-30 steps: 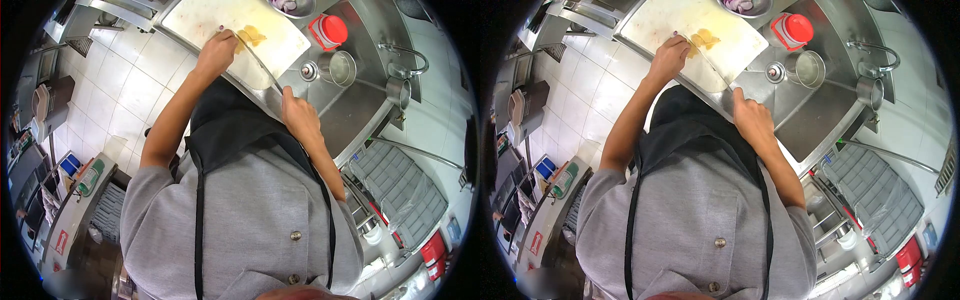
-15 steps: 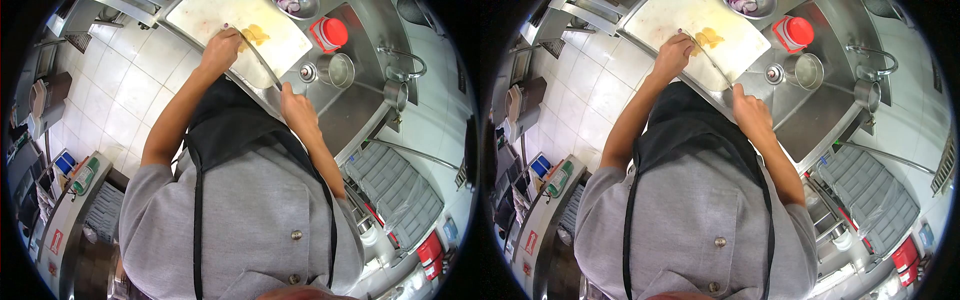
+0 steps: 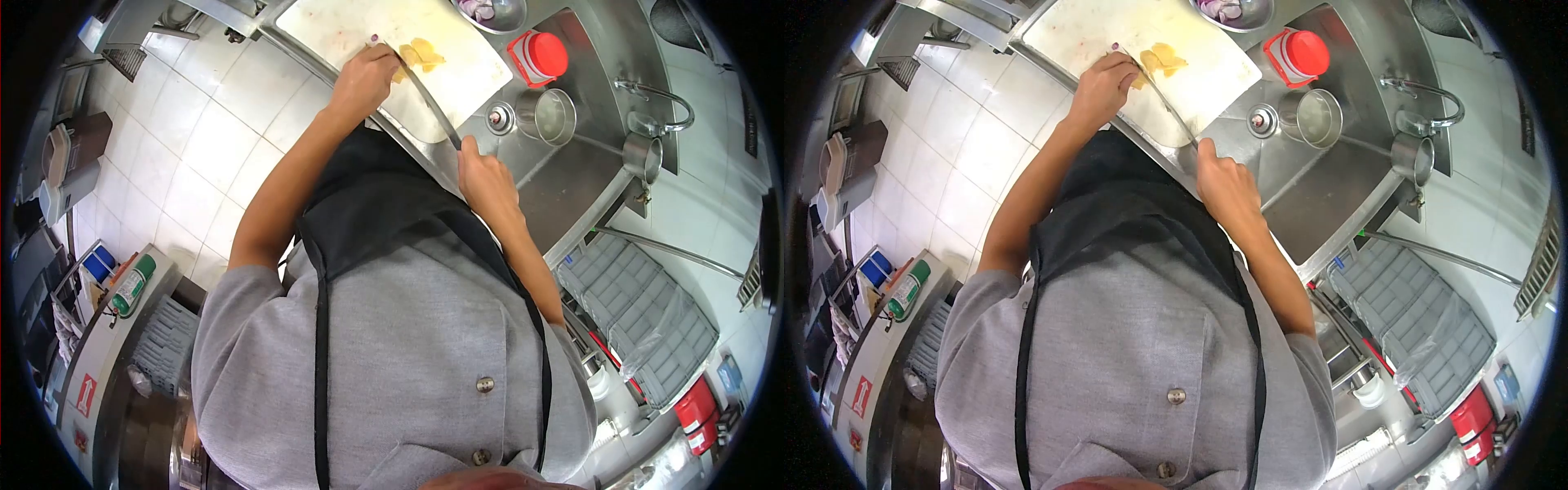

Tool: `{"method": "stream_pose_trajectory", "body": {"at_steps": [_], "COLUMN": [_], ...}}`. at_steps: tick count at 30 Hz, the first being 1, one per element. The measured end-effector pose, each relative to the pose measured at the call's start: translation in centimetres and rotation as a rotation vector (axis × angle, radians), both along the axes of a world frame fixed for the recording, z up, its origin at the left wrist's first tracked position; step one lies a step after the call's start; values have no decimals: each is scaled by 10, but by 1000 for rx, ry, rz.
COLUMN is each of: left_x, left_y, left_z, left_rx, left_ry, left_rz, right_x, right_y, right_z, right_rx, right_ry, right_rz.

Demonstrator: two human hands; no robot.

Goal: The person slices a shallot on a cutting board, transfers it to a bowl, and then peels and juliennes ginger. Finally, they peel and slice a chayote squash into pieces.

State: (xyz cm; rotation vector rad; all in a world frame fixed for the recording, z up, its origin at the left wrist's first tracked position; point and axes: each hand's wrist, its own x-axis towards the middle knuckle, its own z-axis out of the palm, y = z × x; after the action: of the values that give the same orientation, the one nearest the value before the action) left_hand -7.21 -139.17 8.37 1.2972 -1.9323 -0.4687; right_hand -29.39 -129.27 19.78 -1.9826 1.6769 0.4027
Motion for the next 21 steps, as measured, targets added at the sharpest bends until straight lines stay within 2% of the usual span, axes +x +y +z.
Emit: {"method": "stream_pose_trajectory", "body": {"at_steps": [5, 11, 17, 21], "left_x": [2, 1, 3, 9], "left_y": [-1, 2, 1, -1], "left_z": [-2, -3, 0, -5], "left_rx": [-23, -35, -43, 6], "left_ry": [29, 40, 53, 144], "left_rz": [-22, -13, -22, -28], "right_x": [6, 2, 6, 4], "right_y": [-4, 3, 1, -2], "right_z": [-39, -5, -44, -37], "right_rx": [-95, -27, -126, -139], "right_ry": [-91, -56, -150, -170], "right_rz": [-38, -39, -82, -82]}}
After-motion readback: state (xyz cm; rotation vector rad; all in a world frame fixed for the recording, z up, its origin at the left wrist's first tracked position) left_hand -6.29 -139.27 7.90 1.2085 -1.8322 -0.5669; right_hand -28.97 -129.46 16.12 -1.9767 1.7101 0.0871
